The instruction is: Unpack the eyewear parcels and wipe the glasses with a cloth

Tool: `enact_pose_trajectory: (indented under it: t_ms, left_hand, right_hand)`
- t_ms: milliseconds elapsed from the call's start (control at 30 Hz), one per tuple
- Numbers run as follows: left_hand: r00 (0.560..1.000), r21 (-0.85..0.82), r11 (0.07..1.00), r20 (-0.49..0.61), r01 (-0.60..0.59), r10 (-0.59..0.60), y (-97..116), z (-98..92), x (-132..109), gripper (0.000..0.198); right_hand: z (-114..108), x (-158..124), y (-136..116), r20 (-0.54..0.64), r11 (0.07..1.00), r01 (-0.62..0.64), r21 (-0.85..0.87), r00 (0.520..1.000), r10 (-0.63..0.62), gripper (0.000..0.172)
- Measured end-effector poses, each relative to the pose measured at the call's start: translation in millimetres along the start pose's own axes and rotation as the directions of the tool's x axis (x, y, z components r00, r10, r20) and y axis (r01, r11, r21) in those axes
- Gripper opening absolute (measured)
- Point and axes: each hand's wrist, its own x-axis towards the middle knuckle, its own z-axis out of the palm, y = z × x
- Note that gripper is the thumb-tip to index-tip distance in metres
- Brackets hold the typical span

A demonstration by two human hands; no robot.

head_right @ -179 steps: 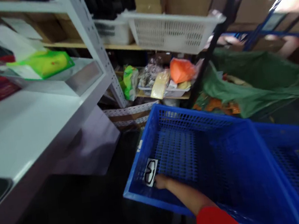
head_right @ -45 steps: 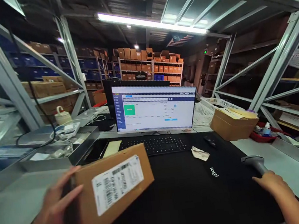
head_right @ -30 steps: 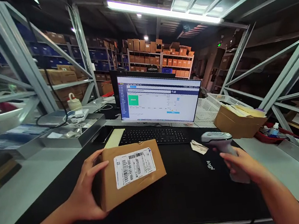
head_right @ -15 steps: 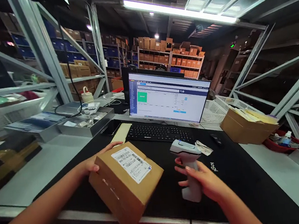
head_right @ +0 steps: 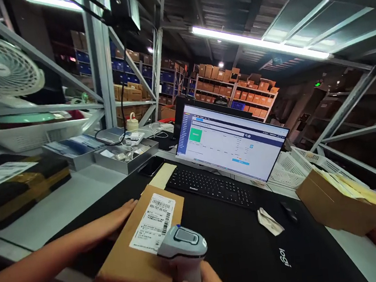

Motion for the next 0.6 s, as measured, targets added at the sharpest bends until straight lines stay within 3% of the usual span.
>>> enact_pose_trajectory:
  t_ms: [100, 200, 267, 333, 400, 467, 533, 600]
  left_hand:
    - [0.978, -0.17, 0.969, 0.139, 0.181, -0.158, -1, 3.5, -29, 0.079]
    - [0.953, -0.29, 0.925, 0.244, 0.246, -0.177, 6, 3.1, -46, 0.103]
    - [0.981, -0.25, 0.957, 0.158, 0.146, -0.109, 13, 1.7, -49, 0.112]
    - [0.998, -0.088, 0.994, -0.019, -0.064, 0.062, 17, 1.4, -49, 0.114]
    - [0.935, 0.14, 0.944, -0.158, -0.299, 0.319, 20, 3.2, -49, 0.115]
    - [0.823, 0.319, 0.836, -0.222, -0.446, 0.523, 23, 6.3, -50, 0.116]
    - [0.743, 0.43, 0.761, -0.255, -0.486, 0.619, 24, 9.7, -50, 0.118]
    - [0.716, 0.481, 0.735, -0.272, -0.478, 0.643, 25, 12.6, -48, 0.118]
  right_hand:
    - [4, 7, -1, -0.06, 1.0, 0.0, -0.007, 0.998, -0.001, 0.076]
    - [11, 9, -24, -0.153, 0.994, 0.069, -0.083, 0.985, -0.081, 0.073]
    - [15, 3, -48, -0.206, 0.972, 0.107, -0.207, 0.967, -0.151, 0.068]
    - [19, -9, -69, -0.253, 0.948, 0.102, -0.301, 0.95, -0.183, 0.062]
    - [22, -23, -81, -0.318, 0.939, 0.078, -0.334, 0.929, -0.19, 0.058]
    - [24, -34, -85, -0.381, 0.94, 0.063, -0.335, 0.904, -0.196, 0.059]
    - [26, -42, -83, -0.426, 0.939, 0.054, -0.339, 0.881, -0.204, 0.062]
    - [28, -46, -78, -0.446, 0.937, 0.05, -0.347, 0.87, -0.211, 0.058]
